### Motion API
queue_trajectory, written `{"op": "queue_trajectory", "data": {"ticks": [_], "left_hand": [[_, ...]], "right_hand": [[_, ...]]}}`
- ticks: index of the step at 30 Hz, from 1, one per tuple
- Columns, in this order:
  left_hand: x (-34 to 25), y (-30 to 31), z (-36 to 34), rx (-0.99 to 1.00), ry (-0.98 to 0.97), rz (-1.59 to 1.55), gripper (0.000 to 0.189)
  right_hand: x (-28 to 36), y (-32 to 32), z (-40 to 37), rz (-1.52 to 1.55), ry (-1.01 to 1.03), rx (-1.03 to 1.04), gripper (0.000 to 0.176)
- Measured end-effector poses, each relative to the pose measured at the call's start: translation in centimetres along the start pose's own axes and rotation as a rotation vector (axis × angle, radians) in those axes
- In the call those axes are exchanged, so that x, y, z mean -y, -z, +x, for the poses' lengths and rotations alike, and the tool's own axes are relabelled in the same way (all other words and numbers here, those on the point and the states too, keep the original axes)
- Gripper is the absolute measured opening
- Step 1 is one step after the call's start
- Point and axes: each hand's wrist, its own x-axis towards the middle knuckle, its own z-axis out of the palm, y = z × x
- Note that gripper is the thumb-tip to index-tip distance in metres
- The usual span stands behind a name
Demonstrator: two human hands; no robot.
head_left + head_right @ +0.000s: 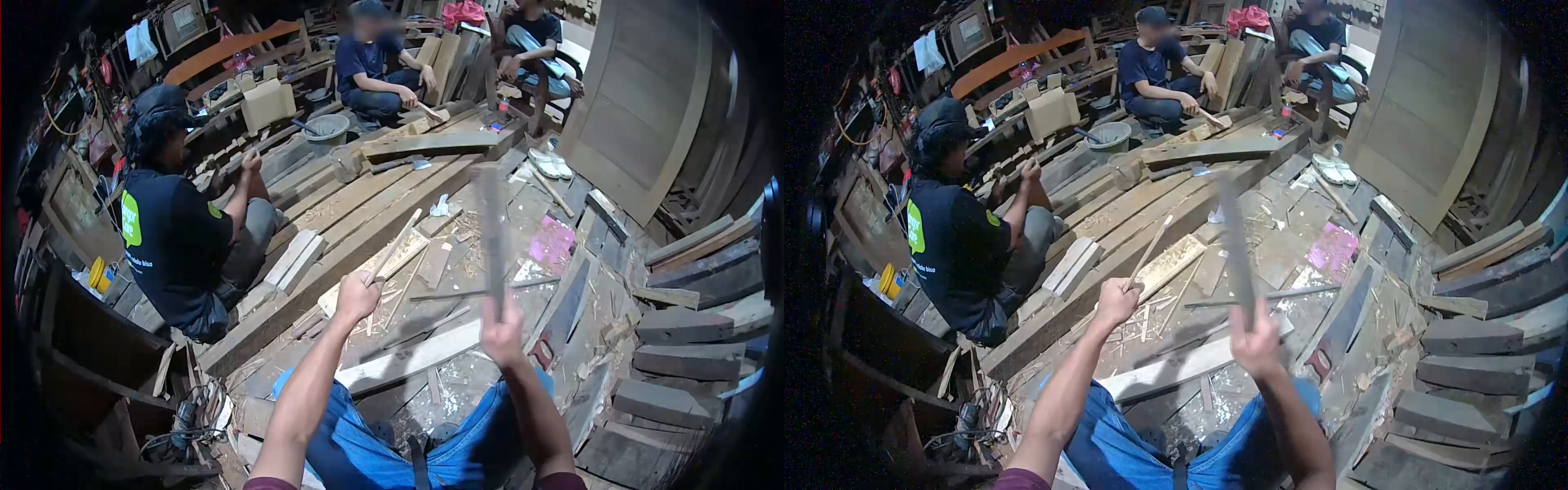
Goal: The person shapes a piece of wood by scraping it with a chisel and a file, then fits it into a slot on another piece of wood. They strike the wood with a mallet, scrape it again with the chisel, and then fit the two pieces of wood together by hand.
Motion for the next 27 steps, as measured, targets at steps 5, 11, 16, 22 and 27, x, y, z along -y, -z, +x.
{"op": "queue_trajectory", "data": {"ticks": [5, 11, 16, 22, 27], "left_hand": [[0.0, -0.5, 0.2, 0.031, -0.026, -0.007, 0.026], [-0.4, -0.3, -0.1, 0.015, 0.017, -0.011, 0.025], [-1.7, 0.3, -0.6, 0.013, -0.015, 0.038, 0.024], [-0.6, -0.2, -0.5, -0.043, -0.067, 0.063, 0.017], [-0.4, -0.4, -0.4, -0.068, -0.095, 0.114, 0.016]], "right_hand": [[-0.1, 0.0, 0.3, -0.093, -0.006, 0.056, 0.026], [0.8, 0.6, 0.3, 0.122, 0.023, 0.052, 0.024], [0.1, 0.4, 0.1, -0.081, 0.003, 0.093, 0.030], [0.0, 0.0, 0.1, -0.044, 0.029, 0.117, 0.029], [-0.1, -0.4, 0.0, -0.149, 0.011, 0.170, 0.031]]}}
